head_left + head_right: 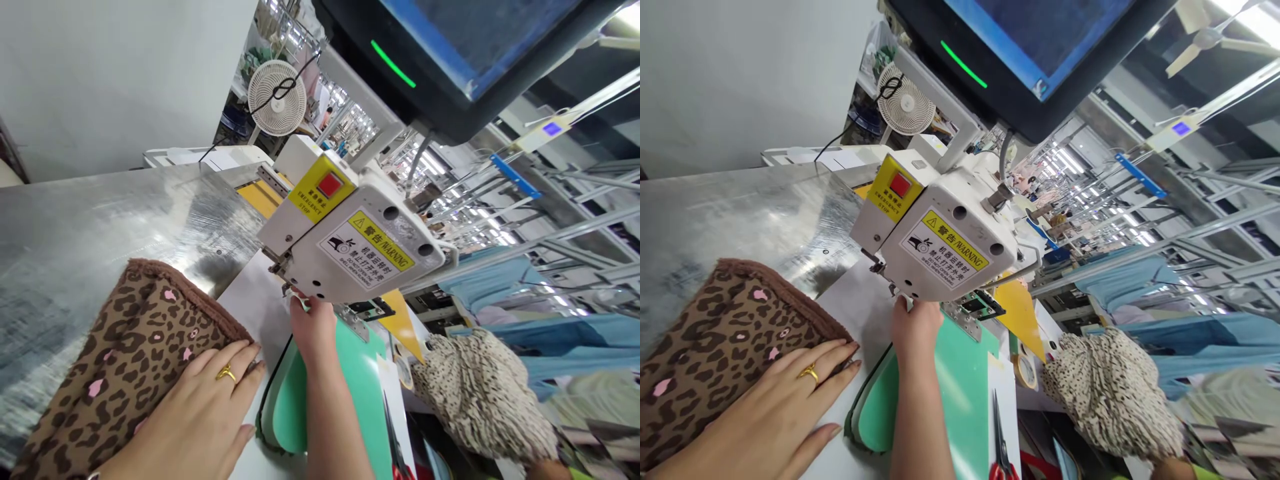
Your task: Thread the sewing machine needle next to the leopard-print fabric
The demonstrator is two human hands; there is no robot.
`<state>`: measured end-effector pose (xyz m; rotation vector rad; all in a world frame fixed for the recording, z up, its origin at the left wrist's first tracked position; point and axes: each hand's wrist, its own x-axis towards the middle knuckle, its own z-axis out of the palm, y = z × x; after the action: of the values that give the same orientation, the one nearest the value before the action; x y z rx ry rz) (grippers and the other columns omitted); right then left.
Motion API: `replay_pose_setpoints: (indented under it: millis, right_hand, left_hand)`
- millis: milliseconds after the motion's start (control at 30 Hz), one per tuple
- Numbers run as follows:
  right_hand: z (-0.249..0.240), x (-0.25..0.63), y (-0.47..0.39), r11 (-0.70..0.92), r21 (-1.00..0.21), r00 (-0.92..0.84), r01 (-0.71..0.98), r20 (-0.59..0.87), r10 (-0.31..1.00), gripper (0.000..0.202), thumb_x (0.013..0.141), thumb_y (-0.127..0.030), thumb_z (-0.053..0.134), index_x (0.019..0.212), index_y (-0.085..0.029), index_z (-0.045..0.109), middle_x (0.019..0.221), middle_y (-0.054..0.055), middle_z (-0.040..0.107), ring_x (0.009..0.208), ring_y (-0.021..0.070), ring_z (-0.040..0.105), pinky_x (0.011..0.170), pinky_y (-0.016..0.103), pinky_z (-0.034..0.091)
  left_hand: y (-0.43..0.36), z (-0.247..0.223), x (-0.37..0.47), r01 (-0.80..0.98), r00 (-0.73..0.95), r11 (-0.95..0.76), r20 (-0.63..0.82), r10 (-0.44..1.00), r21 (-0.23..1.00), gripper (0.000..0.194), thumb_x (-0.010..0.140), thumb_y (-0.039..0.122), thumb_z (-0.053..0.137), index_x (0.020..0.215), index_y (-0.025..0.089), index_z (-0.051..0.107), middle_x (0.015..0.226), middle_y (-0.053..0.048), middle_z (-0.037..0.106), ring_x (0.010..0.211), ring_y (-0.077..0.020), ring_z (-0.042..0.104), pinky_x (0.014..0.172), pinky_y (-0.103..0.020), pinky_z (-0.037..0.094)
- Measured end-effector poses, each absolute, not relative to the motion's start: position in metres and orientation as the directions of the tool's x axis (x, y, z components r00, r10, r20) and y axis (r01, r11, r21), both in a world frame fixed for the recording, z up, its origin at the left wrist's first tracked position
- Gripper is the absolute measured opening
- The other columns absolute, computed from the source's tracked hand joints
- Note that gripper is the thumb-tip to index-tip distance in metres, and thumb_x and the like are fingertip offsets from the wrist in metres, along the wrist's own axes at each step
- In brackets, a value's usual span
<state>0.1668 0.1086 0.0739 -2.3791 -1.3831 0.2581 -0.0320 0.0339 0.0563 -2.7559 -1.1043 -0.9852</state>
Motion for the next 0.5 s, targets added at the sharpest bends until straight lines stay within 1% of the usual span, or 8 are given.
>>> replay_pose_setpoints:
  millis: [67, 167, 233, 300, 400, 500]
  right_hand:
    - [0.0744, 0.1697, 0.1106, -0.447, -0.415, 0.495, 0.792, 0.008, 0.869, 0.030, 0.082, -0.026, 0.058, 0.106, -0.024, 0.077, 0.111, 0.007, 0.071, 0.098, 0.0257, 0.062, 0.092, 0.036, 0.043]
    - [0.0772, 0.1716, 0.1134, -0.467, -0.429, 0.500, 0.773, -0.041, 0.865, 0.027, 0.083, -0.026, 0.060, 0.103, -0.024, 0.078, 0.103, 0.007, 0.072, 0.099, 0.0254, 0.061, 0.094, 0.036, 0.043]
    - [0.0785, 0.1717, 0.1147, -0.474, -0.426, 0.503, 0.770, -0.052, 0.863, 0.027, 0.083, -0.025, 0.061, 0.103, -0.024, 0.078, 0.096, 0.006, 0.072, 0.095, 0.0247, 0.061, 0.093, 0.035, 0.044]
    - [0.0792, 0.1712, 0.1158, -0.474, -0.420, 0.504, 0.774, -0.047, 0.863, 0.026, 0.082, -0.026, 0.062, 0.102, -0.026, 0.079, 0.094, 0.005, 0.072, 0.091, 0.0239, 0.061, 0.092, 0.035, 0.044]
    - [0.0808, 0.1693, 0.1171, -0.478, -0.402, 0.502, 0.781, -0.050, 0.863, 0.021, 0.083, -0.027, 0.064, 0.099, -0.027, 0.079, 0.097, 0.005, 0.072, 0.089, 0.0235, 0.061, 0.090, 0.035, 0.044]
    - [0.0837, 0.1670, 0.1178, -0.486, -0.364, 0.496, 0.795, -0.071, 0.865, 0.021, 0.087, -0.029, 0.064, 0.103, -0.027, 0.078, 0.103, 0.005, 0.072, 0.092, 0.0236, 0.061, 0.091, 0.034, 0.043]
  left_hand:
    - [0.0345, 0.0569, -0.0308, 0.628, 0.552, -0.751, 0.563, 0.615, 0.205, 0.046, 0.077, 0.020, 0.055, 0.122, 0.019, 0.065, 0.125, -0.003, 0.068, 0.115, -0.0244, 0.060, 0.095, -0.041, 0.043]
    - [0.0346, 0.0563, -0.0299, 0.631, 0.547, -0.747, 0.564, 0.619, 0.208, 0.045, 0.078, 0.020, 0.056, 0.122, 0.020, 0.065, 0.127, -0.003, 0.067, 0.115, -0.0245, 0.059, 0.096, -0.042, 0.041]
    - [0.0343, 0.0563, -0.0303, 0.622, 0.549, -0.755, 0.572, 0.610, 0.207, 0.043, 0.078, 0.021, 0.056, 0.119, 0.020, 0.066, 0.125, -0.003, 0.068, 0.114, -0.0242, 0.060, 0.096, -0.041, 0.041]
    - [0.0338, 0.0571, -0.0312, 0.617, 0.544, -0.758, 0.582, 0.604, 0.210, 0.040, 0.079, 0.020, 0.055, 0.117, 0.019, 0.068, 0.123, -0.003, 0.069, 0.113, -0.0236, 0.061, 0.095, -0.041, 0.041]
    - [0.0330, 0.0581, -0.0325, 0.619, 0.533, -0.752, 0.581, 0.614, 0.226, 0.041, 0.079, 0.018, 0.054, 0.118, 0.020, 0.068, 0.124, -0.003, 0.068, 0.113, -0.0234, 0.061, 0.094, -0.041, 0.042]
    - [0.0316, 0.0574, -0.0327, 0.619, 0.542, -0.750, 0.566, 0.622, 0.231, 0.043, 0.079, 0.018, 0.055, 0.119, 0.020, 0.067, 0.125, -0.003, 0.067, 0.114, -0.0237, 0.060, 0.094, -0.041, 0.043]
